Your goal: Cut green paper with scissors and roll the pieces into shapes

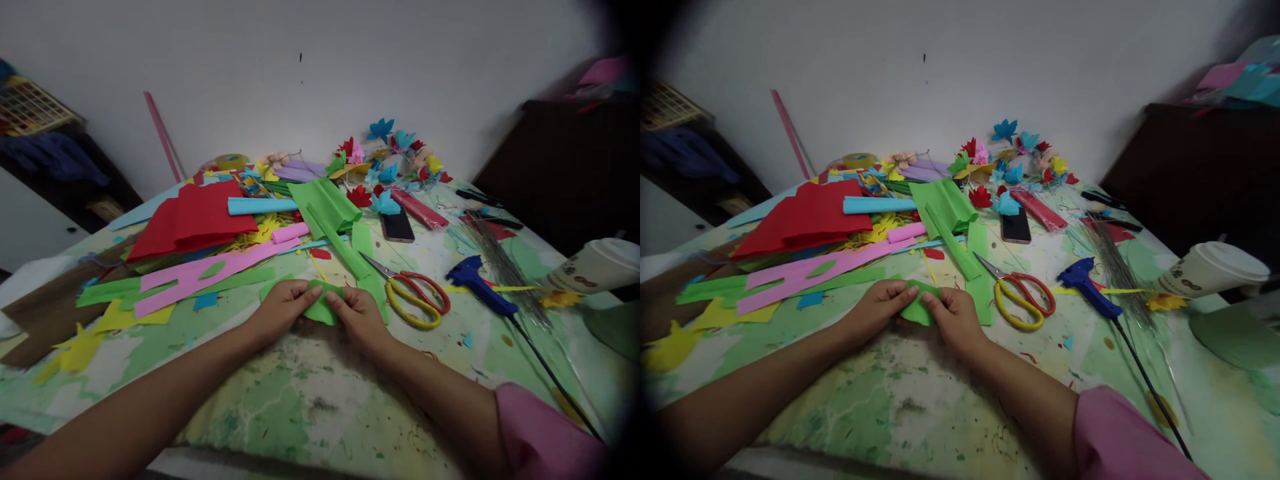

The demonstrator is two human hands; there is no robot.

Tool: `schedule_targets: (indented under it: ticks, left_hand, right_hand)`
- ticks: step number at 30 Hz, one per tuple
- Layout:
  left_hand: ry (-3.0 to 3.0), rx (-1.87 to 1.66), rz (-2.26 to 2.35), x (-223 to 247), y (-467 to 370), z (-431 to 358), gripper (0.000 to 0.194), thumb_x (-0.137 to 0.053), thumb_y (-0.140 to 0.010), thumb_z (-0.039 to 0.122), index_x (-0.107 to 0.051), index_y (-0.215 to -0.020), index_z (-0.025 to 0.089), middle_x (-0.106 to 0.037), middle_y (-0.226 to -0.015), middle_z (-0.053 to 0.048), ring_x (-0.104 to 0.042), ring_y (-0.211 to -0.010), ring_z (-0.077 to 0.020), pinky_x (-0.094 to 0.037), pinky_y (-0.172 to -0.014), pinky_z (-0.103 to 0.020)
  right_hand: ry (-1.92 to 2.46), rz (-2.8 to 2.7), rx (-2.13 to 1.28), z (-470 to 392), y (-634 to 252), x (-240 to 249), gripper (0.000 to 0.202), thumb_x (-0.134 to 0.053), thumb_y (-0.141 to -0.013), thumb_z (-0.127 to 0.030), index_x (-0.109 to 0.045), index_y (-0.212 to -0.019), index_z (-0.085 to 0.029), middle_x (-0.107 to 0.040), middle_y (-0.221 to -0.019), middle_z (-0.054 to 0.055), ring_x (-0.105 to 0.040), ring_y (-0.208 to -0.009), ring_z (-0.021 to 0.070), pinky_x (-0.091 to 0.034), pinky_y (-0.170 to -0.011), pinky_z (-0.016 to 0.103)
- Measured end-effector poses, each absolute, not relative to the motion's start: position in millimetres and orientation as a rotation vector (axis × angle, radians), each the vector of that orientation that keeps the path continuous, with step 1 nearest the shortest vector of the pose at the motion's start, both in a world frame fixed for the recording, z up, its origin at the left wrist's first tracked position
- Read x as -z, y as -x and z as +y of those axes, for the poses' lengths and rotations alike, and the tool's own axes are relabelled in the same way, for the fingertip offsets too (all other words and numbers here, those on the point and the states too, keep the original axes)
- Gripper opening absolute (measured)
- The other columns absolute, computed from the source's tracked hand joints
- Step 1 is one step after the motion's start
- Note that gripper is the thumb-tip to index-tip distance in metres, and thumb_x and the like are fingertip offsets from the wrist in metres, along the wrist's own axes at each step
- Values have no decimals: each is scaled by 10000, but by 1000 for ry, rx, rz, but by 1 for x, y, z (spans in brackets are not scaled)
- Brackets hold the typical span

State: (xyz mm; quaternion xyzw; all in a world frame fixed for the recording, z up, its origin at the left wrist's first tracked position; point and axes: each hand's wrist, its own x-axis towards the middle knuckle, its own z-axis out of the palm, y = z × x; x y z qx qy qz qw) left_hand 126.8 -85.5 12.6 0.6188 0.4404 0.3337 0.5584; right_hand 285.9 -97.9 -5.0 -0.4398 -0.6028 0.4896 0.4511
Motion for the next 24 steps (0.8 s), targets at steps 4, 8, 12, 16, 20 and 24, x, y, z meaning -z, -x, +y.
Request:
schedule_targets:
  ticks: [4,8,12,16,20,24]
  left_hand:
    - [-1492,-834,1105,-14,-128,-85,443,-549,-763,541,-523,-567,144,-431,-471,40,-403,-427,-75,-330,-407,-187]
    - [-1510,-795,1077,-14,-127,-84,446,-525,-781,543,-564,-608,133,-470,-482,27,-411,-437,-76,-313,-419,-188]
    - [-1572,-711,977,-11,-125,-84,378,-600,-747,492,-603,-665,123,-565,-556,1,-453,-494,-85,-325,-468,-192]
    - [-1563,-762,1018,-11,-127,-85,379,-603,-745,483,-569,-619,128,-544,-529,13,-422,-464,-74,-291,-447,-192]
    - [-1505,-851,1012,-11,-131,-86,371,-630,-721,486,-535,-631,139,-519,-507,31,-436,-463,-77,-317,-458,-192]
    - [-1463,-832,1031,-10,-131,-88,405,-569,-759,528,-527,-649,141,-524,-505,20,-431,-448,-78,-327,-457,-198]
  right_hand:
    - [1137,-1495,-1136,-98,-286,5,438,-512,-796,-489,-401,-505,-182,-335,-460,-43,-288,-458,75,-217,-420,213]
    - [1114,-1449,-1141,-98,-287,2,410,-521,-793,-473,-432,-522,-179,-361,-472,-42,-303,-457,76,-240,-428,213]
    - [1098,-1362,-1164,-98,-288,1,408,-547,-777,-495,-467,-539,-174,-385,-478,-43,-320,-460,78,-262,-431,210]
    - [996,-1320,-1348,-99,-286,-1,376,-616,-718,-525,-556,-623,-166,-481,-518,-30,-381,-464,82,-312,-443,208]
    - [876,-1424,-1420,-98,-285,-4,375,-645,-704,-515,-595,-602,-158,-527,-527,-13,-398,-464,79,-317,-452,206]
    - [836,-1509,-1434,-98,-286,-2,406,-603,-739,-528,-598,-577,-155,-557,-555,0,-401,-466,76,-306,-452,206]
